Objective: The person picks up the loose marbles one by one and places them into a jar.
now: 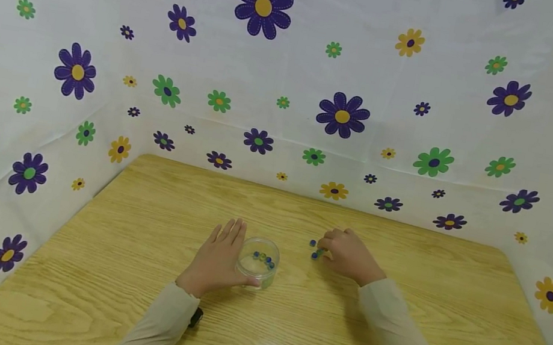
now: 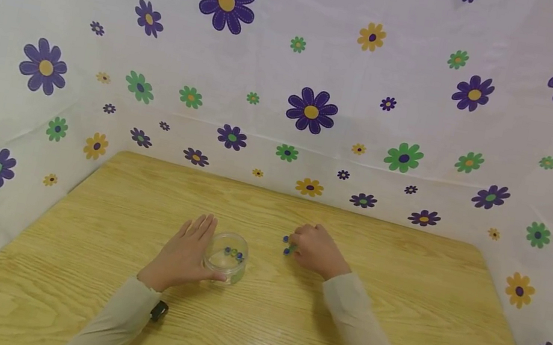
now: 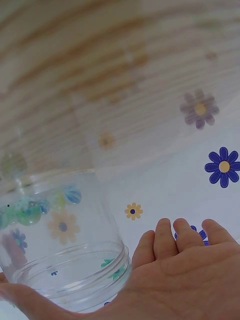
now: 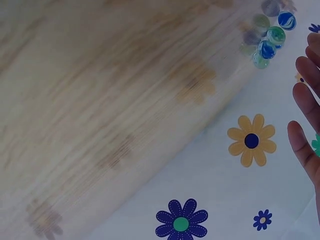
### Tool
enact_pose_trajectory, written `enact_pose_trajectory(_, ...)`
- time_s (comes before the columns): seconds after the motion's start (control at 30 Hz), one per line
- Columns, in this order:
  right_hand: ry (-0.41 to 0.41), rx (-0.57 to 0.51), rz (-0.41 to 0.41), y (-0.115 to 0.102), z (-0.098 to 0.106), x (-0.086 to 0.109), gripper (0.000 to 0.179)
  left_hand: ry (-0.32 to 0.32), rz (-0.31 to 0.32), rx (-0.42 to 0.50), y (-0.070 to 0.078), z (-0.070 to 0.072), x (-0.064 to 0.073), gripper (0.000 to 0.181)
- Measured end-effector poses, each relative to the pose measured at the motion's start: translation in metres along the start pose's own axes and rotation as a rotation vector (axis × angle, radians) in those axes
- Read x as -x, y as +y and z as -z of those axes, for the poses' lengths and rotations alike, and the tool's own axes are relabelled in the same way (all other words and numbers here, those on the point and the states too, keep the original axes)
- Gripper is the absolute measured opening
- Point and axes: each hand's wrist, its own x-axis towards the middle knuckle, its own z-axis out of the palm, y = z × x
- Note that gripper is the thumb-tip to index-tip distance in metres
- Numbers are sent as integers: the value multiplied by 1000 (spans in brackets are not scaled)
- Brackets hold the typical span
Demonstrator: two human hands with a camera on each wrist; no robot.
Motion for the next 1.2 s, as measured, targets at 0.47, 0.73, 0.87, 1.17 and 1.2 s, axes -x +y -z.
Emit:
enact_pose_trajectory(0.47,-61,86,32,-9,-1,-9,10,10,0,2,0,0,0,121)
enact_pose_trajectory(0.73,-58,95,38,-8,-7,-9,5,-7,6,-6,1,1,0,122)
enact_pose_trajectory(0.87,-58,80,31,-9,-8,-9,3,-10,5,-14,0,0,0,123)
enact_pose_trajectory(1.17,-73,51,14,-7,-5,-8,6,5,3,1,0,-1,0,122)
enact_pose_trajectory(1.2,-76,46,12,-7,-4,-8,6,3,5,0,0,-1,0,122)
